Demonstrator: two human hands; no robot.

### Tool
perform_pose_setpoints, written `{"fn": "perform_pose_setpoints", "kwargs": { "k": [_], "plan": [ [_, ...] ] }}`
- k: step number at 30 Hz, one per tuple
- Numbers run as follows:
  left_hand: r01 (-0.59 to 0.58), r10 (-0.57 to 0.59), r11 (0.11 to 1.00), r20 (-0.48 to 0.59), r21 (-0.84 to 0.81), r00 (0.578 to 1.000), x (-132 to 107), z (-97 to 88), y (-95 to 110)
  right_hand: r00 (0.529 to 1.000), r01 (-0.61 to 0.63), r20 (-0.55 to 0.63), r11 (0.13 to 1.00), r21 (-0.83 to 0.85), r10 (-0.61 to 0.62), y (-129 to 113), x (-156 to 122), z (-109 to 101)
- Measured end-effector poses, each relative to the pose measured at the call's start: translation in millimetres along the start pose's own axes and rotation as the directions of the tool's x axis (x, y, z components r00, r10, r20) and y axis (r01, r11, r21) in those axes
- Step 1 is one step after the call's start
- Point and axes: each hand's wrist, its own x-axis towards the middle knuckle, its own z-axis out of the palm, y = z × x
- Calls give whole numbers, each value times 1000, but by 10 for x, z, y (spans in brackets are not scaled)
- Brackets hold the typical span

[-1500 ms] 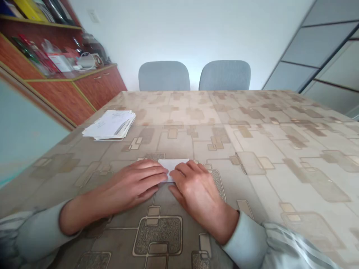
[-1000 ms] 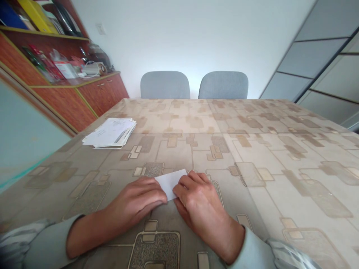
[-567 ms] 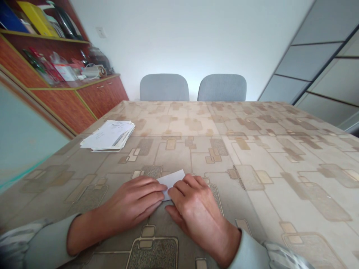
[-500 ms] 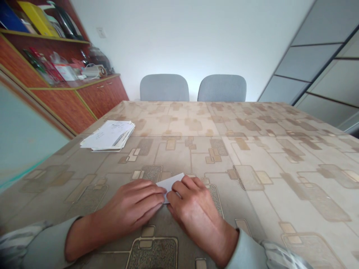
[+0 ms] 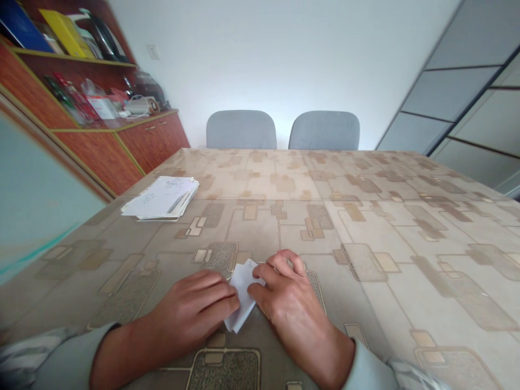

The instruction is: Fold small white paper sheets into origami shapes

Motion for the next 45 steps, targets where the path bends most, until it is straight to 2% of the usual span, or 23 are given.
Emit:
{"fn": "perform_pose_setpoints", "kwargs": {
  "k": [2,5,9,12,18,21,25,29,32,34,38,45],
  "plan": [
    [12,-12,1000,5,29,1000,-2,-9,32,998,-11,60,999,-30,13,-21,-10,-19],
    [39,-38,999,36,-10,999,16,-65,45,993,2,117,1000,-15,-1,-38,-19,-64],
    [49,-45,996,52,-75,998,-2,-149,-15,999,22,27,998,56,-23,-37,-11,-109],
    [89,-84,991,53,-95,995,-65,-135,-72,998,52,-43,993,102,-47,-38,12,-125],
    [122,-117,987,50,-101,992,-132,-58,-91,998,-29,65,995,97,23,-15,28,-87],
    [72,-71,997,21,-35,997,-115,-103,-81,995,-40,97,997,59,34,4,7,-46],
    [-53,53,996,3,66,999,-86,-173,-117,996,-20,87,999,35,17,13,-8,-23],
    [-72,74,997,-37,37,997,-72,-154,-176,997,-13,74,999,34,11,-19,-5,-57],
    [-28,26,998,-35,-49,999,-46,-110,-185,987,-82,146,993,87,69,-68,-4,-90],
    [46,-47,991,-4,-128,999,-10,-91,-168,981,-122,168,984,129,99,-90,-3,-100],
    [199,-191,956,57,-216,980,58,-90,-125,987,-129,117,977,172,110,-78,-3,-96],
    [323,-337,895,5,-307,941,48,-76,-181,987,-156,83,962,225,141,-60,0,-95]
  ]
}}
